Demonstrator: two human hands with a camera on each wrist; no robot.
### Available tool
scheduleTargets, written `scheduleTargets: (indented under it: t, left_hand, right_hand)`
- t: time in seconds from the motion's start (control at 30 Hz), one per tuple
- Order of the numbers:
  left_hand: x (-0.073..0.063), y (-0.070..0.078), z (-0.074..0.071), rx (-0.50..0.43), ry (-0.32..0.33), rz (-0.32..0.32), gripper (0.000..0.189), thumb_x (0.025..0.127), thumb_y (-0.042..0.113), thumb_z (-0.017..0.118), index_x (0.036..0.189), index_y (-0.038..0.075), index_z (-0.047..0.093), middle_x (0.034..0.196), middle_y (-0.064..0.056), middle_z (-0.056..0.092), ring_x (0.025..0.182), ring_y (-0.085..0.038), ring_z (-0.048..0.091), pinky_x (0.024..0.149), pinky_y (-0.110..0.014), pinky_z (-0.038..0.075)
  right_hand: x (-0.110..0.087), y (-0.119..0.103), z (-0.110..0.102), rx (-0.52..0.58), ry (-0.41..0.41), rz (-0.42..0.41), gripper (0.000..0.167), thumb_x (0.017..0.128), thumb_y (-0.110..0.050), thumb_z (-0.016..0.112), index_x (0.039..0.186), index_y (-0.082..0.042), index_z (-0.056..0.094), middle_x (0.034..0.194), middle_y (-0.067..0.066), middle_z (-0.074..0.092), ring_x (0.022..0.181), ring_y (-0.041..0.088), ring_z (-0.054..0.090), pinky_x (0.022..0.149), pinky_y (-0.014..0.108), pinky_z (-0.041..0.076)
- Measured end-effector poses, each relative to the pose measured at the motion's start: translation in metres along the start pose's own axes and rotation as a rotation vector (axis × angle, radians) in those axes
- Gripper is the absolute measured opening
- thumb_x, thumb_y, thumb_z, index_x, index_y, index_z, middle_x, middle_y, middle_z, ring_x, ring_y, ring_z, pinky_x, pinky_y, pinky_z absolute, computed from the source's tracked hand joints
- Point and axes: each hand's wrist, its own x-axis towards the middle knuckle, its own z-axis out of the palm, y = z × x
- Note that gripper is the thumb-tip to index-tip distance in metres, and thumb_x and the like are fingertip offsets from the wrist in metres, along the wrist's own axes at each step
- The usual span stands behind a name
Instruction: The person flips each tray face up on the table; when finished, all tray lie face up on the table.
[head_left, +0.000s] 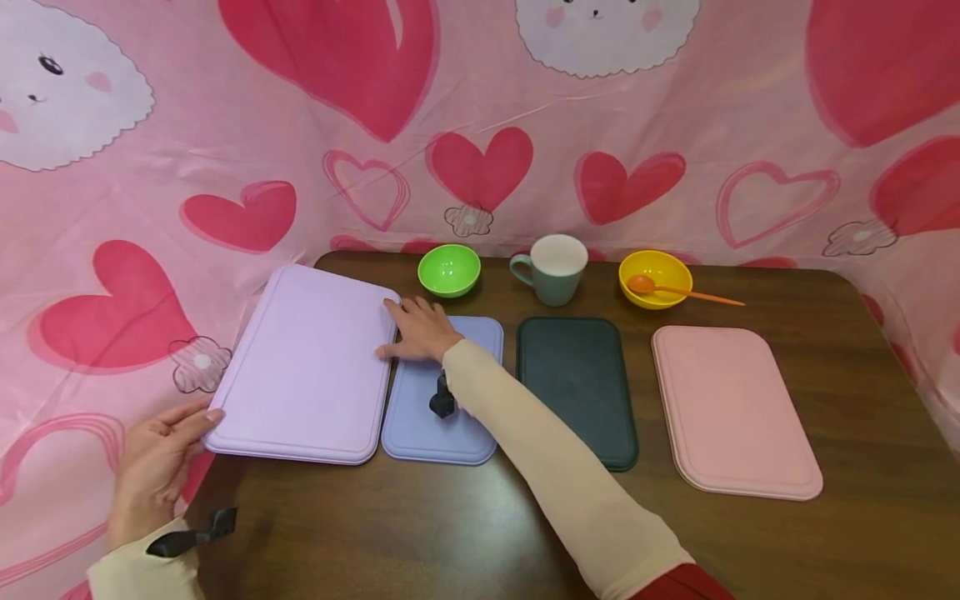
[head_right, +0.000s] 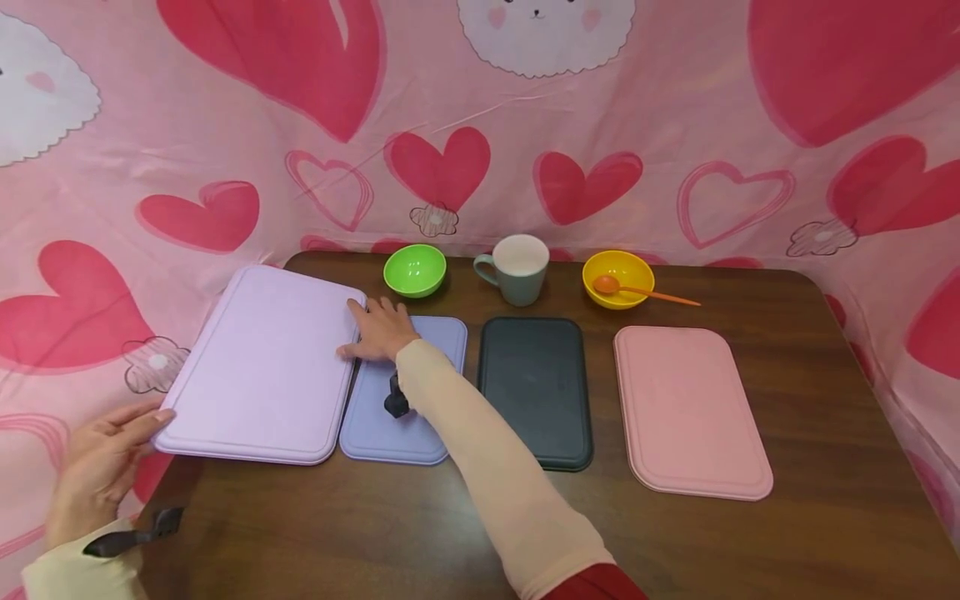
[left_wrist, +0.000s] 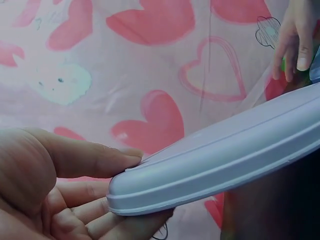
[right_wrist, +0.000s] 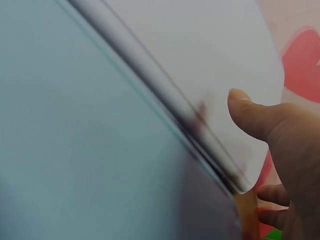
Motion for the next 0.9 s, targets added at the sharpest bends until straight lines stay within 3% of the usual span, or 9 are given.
scheduleTargets:
  t: [0.53, 0.8, 0.9]
  left_hand:
    - [-0.011, 0.011, 0.03, 0.198, 0.101, 0.135, 0.045, 0.088, -0.017, 0.061, 0.098, 0.023, 0.08, 0.073, 0.006, 0.077, 0.057, -0.005, 0.07, 0.054, -0.016, 0.054]
    - [-0.019, 0.016, 0.046, 0.22, 0.125, 0.167, 0.043, 0.085, -0.017, 0.064, 0.103, 0.019, 0.08, 0.075, 0.007, 0.078, 0.061, -0.004, 0.072, 0.058, -0.015, 0.055]
    - [-0.022, 0.02, 0.055, 0.271, 0.139, 0.158, 0.042, 0.085, -0.013, 0.068, 0.106, 0.021, 0.079, 0.076, 0.01, 0.078, 0.063, -0.002, 0.072, 0.059, -0.014, 0.055]
  right_hand:
    - [-0.007, -0.029, -0.027, 0.0, 0.103, -0.042, 0.087, 0.092, -0.065, 0.055, 0.161, -0.026, 0.018, 0.163, 0.003, 0.034, 0.149, 0.022, 0.037, 0.12, 0.046, 0.035]
    - [-0.016, -0.05, -0.043, 0.024, 0.119, -0.062, 0.087, 0.092, -0.066, 0.054, 0.161, -0.03, 0.015, 0.166, -0.002, 0.029, 0.151, 0.018, 0.032, 0.12, 0.045, 0.035]
    - [-0.019, -0.057, -0.047, 0.033, 0.136, -0.084, 0.086, 0.093, -0.065, 0.054, 0.161, -0.03, 0.016, 0.165, -0.002, 0.031, 0.151, 0.018, 0.033, 0.12, 0.044, 0.036]
